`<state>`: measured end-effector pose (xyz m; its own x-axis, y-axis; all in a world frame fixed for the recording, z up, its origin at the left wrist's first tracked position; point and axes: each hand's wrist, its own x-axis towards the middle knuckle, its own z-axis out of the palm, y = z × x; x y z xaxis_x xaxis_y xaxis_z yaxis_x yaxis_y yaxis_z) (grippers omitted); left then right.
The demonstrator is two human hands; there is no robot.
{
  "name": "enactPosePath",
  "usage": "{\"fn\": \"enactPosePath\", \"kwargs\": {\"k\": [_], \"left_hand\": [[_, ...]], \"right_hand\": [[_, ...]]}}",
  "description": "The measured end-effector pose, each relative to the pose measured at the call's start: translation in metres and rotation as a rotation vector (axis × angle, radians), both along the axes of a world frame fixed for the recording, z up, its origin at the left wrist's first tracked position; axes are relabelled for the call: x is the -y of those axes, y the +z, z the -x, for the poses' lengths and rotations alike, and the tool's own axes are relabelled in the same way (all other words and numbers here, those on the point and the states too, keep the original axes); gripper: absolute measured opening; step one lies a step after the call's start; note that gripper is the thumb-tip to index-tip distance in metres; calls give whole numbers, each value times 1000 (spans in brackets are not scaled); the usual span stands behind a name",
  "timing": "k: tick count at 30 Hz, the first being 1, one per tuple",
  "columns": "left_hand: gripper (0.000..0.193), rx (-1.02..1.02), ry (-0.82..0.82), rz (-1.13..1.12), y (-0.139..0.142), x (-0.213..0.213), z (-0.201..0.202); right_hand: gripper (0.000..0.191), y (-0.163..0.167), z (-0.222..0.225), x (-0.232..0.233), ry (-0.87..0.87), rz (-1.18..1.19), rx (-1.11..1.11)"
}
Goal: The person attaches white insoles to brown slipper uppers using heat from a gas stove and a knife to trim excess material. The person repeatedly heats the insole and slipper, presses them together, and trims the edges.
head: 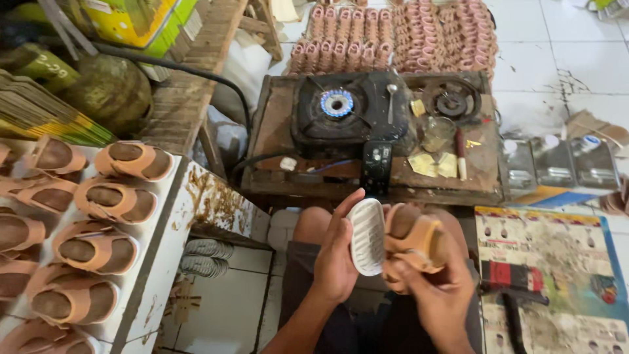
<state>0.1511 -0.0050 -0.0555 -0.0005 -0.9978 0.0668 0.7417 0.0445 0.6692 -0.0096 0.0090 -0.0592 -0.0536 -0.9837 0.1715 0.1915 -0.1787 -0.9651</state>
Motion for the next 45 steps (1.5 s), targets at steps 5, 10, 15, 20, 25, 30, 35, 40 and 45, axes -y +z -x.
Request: {"fn": "enactPosePath", "kwargs": {"k": [5,10,15,20,25,30,35,40,45], "left_hand": [[55,78,-3,85,-4,-21,12],[51,71,8,98,-3,-26,11],[52,133,76,5,-10,-29,9],[51,263,161,-51,-28,-32,9],[50,256,162,-47,-32,-32,9],[51,162,137,70,-23,-39,12],[51,206,131,152,-19,-53,11],[49,195,115,231,-18,-64,9],[49,234,118,219,-17,-73,9]], "right_hand": [[82,-3,-10,-26,68,-43,45],[79,2,-16,-28,72,99,-90],[79,-4,-21,-25,75,38,-97],[79,-20,-23,-26,69,-58,-130],[78,-21,-24,-26,54,5,-224],[78,-6,-27,-34,-11,231,-389],[78,-1,-27,-45,-77,328,-480],[82,-3,-28,-49,-136,518,-469],[81,-3,-27,-58,-128,492,-460]]}}
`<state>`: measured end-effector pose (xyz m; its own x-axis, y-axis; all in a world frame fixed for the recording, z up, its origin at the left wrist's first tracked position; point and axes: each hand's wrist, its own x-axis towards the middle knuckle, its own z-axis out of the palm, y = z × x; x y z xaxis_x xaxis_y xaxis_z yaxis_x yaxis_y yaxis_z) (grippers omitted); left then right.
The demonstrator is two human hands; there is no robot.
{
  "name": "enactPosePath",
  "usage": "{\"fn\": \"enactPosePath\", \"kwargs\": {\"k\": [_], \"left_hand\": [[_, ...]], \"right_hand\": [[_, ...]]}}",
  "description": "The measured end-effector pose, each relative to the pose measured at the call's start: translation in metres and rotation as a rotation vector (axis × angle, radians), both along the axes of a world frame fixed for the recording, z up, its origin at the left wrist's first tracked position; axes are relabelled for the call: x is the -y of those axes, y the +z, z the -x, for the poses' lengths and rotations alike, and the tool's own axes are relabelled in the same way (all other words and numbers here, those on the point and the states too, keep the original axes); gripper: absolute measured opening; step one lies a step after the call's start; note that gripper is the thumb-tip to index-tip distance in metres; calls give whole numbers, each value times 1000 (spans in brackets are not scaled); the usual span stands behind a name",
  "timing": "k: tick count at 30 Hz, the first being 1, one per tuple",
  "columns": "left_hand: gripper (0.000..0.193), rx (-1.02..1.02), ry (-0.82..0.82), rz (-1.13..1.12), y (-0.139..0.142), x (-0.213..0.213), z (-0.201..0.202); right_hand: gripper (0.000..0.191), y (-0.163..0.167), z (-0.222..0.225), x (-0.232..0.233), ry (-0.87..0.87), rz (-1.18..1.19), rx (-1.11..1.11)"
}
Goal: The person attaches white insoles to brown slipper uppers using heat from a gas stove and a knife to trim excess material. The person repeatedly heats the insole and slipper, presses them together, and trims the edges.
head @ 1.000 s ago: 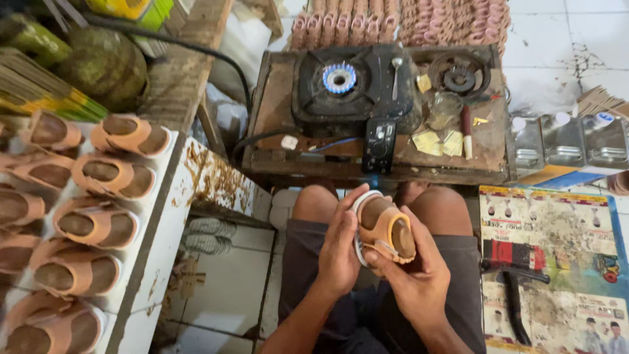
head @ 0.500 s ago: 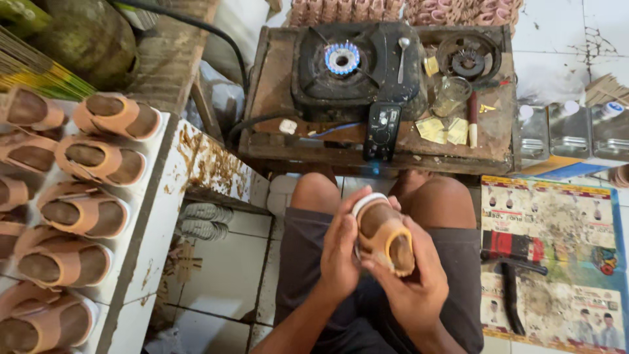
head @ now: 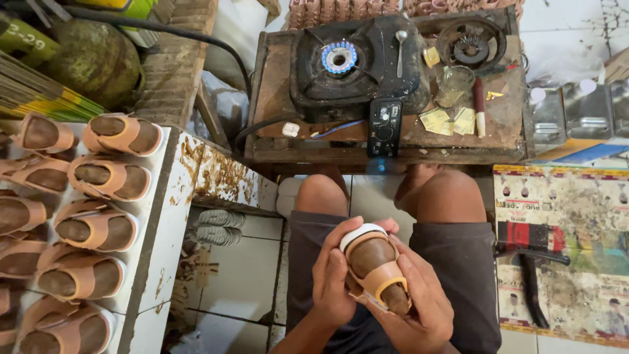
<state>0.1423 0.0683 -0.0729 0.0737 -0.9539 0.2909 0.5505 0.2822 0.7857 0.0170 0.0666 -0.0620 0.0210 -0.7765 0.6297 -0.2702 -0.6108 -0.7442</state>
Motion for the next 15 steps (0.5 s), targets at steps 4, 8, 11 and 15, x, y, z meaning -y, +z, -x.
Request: {"fn": "enactPosePath", "kwargs": {"k": [4,8,11,15], "left_hand": [[50,22,6,23,-3,-5,0],[49,-4,2,7,-5,-8,1],[50,15,9,1,-3,-9,1],[50,56,15,2,0,-9,0]], "right_hand": [[80,0,1,-4,4,7,17],[75,0,0,-6,-20,-9,-4],[75,1,-2,-5,-36,-4,14],[78,2,-2,-2,-1,20,0]]}}
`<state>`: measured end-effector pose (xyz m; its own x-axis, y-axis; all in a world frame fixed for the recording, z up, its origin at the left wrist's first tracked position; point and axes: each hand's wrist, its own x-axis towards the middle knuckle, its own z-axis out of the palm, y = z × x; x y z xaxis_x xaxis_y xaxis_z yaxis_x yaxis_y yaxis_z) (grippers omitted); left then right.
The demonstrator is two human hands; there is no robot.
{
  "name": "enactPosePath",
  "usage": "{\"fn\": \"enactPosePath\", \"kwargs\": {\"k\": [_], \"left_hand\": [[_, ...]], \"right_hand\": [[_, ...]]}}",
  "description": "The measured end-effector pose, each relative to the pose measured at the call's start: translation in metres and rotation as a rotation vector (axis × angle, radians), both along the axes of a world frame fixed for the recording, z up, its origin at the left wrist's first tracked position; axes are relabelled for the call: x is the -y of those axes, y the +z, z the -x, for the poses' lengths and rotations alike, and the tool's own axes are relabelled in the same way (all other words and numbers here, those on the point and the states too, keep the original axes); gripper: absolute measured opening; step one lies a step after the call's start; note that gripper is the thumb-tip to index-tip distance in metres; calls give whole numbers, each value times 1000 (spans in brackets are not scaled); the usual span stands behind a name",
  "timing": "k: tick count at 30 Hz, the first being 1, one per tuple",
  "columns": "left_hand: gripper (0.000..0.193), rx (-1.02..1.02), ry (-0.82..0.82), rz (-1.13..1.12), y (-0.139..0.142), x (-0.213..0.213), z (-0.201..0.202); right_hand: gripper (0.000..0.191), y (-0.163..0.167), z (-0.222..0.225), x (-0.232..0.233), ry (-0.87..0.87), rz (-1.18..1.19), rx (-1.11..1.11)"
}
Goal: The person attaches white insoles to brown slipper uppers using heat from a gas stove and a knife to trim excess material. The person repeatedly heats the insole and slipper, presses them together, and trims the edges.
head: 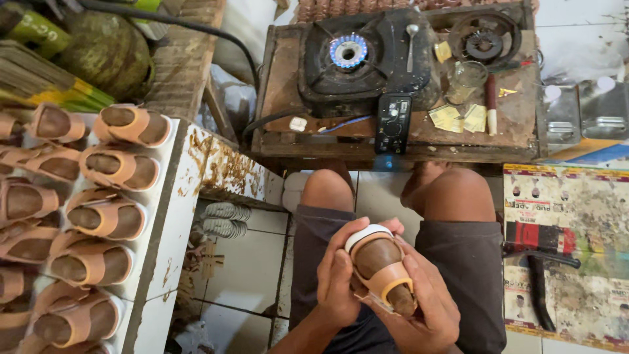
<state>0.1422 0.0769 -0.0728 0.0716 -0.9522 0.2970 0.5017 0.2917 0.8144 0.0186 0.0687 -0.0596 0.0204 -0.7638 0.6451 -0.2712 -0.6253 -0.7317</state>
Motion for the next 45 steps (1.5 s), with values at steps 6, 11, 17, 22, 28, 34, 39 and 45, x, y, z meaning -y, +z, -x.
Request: {"fn": "enactPosePath", "kwargs": {"k": [6,11,17,22,28,34,39,45], "left_hand": [[50,-14,-6,15,1,3,-1],[50,-2,4,22,3,3,-2],[51,-46,18,-37,-1,5,-4],[52,-149,42,-171,-6,10,-6],[51,-224,70,-337,-3,31,-19],[50,-463,-86,-557,-22,38,-16],[60,-478,-193,-655,-61,32,-13],[66,-389,-226,-883,-86,6,-13]], "right_hand": [[81,0,-2,1,0,5,0],[82,2,-3,1,6,-3,-14],[82,1,-3,2,44,-49,-30],[81,-13,-3,5,103,-237,54],[87,-34,0,12,207,-451,266],[90,-44,9,14,317,-589,380],[87,-26,46,28,558,-779,744],[66,-3,68,97,622,-893,1064]]}}
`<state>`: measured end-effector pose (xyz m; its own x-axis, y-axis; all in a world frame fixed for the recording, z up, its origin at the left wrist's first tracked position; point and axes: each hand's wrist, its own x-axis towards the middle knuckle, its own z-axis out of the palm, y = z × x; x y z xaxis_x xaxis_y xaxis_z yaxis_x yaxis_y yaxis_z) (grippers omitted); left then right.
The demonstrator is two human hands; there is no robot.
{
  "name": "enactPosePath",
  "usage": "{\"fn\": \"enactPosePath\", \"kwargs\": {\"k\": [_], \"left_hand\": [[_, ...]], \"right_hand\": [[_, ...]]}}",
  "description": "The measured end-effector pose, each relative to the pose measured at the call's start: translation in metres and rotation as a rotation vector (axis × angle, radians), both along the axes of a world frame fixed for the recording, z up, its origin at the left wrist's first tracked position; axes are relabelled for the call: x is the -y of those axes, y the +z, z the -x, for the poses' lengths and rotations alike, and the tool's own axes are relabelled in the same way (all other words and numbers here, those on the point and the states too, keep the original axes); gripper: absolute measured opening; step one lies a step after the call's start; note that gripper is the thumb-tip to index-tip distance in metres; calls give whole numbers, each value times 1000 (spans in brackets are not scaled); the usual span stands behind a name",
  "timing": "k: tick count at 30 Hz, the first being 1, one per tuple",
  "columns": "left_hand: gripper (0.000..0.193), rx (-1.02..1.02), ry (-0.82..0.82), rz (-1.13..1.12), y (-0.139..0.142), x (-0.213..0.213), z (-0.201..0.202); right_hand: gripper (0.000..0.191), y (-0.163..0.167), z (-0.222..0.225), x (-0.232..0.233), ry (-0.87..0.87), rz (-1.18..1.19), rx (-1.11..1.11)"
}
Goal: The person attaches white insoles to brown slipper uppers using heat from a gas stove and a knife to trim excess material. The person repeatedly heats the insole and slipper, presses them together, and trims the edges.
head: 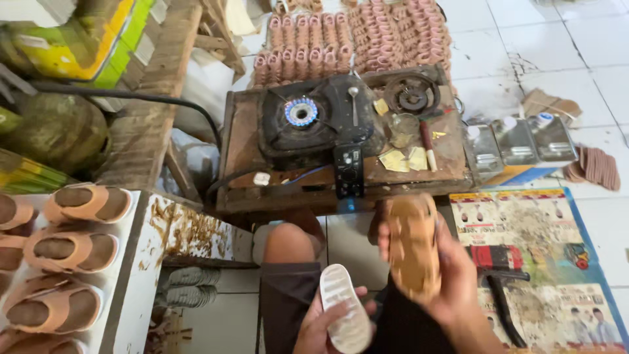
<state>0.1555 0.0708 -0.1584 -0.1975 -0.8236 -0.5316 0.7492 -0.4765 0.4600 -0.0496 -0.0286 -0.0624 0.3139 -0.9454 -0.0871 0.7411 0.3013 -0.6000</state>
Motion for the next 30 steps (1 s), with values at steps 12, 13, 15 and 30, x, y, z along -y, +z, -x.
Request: {"fn": "enactPosePath", "kwargs": {"k": [12,13,15,30], "left_hand": [[50,337,259,442,57,252,-100],[59,714,202,650,60,289,-109],[64,1725,379,749,66,372,-119],[43,649,444,591,88,414,-102]], "right_hand": [[60,-40,9,131,-58,-120,21],[60,-42,8,134,-59,-117,11],[61,-43,6,139,-71,-121,-7],[64,-44,4,155,-88,-135,2]]}}
